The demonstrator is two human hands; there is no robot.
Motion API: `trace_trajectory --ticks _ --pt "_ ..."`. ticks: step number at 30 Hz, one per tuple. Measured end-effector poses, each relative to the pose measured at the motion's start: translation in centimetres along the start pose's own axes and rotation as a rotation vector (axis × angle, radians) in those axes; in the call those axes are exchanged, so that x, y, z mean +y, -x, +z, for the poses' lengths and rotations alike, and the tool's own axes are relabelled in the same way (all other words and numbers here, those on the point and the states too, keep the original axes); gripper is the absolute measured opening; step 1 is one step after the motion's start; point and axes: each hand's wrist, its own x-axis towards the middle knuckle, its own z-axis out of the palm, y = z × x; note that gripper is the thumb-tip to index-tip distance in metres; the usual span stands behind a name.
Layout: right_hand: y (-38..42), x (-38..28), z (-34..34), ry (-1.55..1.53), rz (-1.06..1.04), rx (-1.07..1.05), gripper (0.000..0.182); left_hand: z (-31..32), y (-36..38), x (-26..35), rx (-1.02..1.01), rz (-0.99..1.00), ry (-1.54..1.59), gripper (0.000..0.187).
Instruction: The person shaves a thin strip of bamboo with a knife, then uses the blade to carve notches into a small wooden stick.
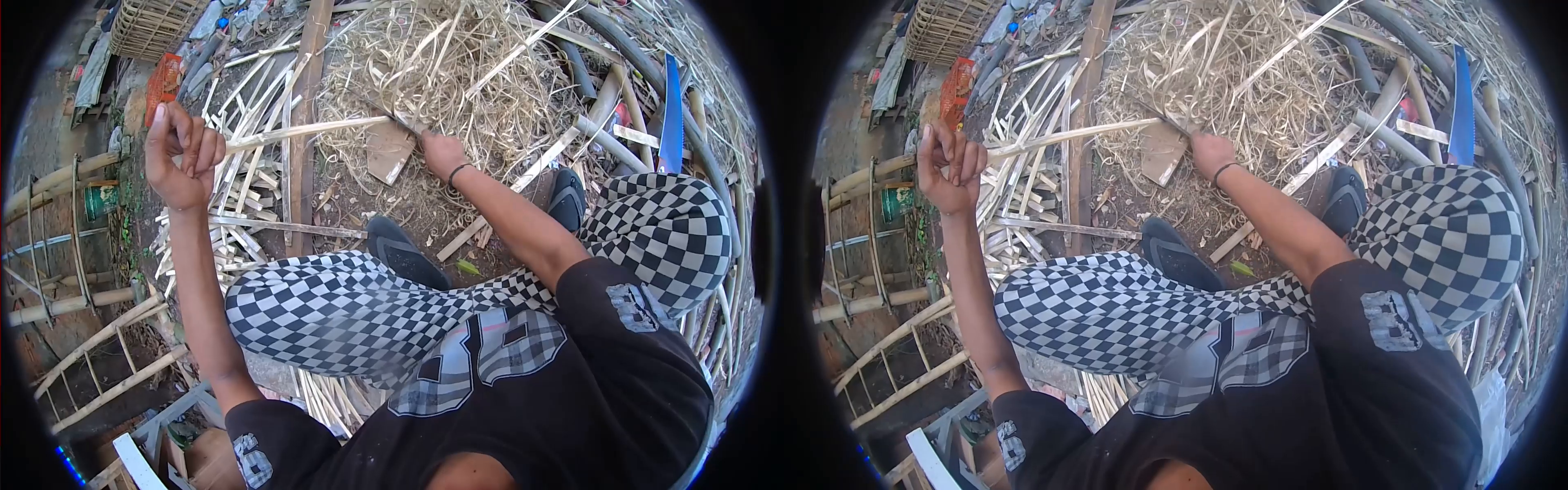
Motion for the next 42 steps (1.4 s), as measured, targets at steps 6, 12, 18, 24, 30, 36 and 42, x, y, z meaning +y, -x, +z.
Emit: trace_trajectory --ticks 6,12,18,24,30,36,42 --pt "0.9 -9.8 -5.7 -0.129 0.02 -0.031 0.023 0.2 -0.1 -0.2 -0.044 -0.003 -0.002 0.041" --pt "2.6 -7.8 -3.4 -0.219 -0.156 0.058 0.016 -0.6 -0.2 0.0 -0.102 0.012 0.037 0.041" --pt "3.5 -0.8 -1.2 0.027 0.18 -0.118 0.025 -0.1 -0.8 -1.0 0.032 0.23 0.165 0.051" --pt "3.0 -1.0 -0.1 -0.225 0.314 -0.276 0.032 -0.4 -1.2 0.2 0.148 0.247 0.144 0.059" --pt "2.6 0.5 1.8 -0.506 0.362 -0.296 0.039 -0.2 -1.0 0.8 -0.236 0.114 0.13 0.061" --pt "3.1 -2.5 -1.0 -0.385 0.406 -0.221 0.037 0.5 -0.9 1.1 -0.267 0.111 0.008 0.065" --pt "3.1 -10.6 -7.9 -0.493 0.153 -0.031 0.031 2.2 -1.2 1.0 -0.177 0.212 -0.032 0.078"
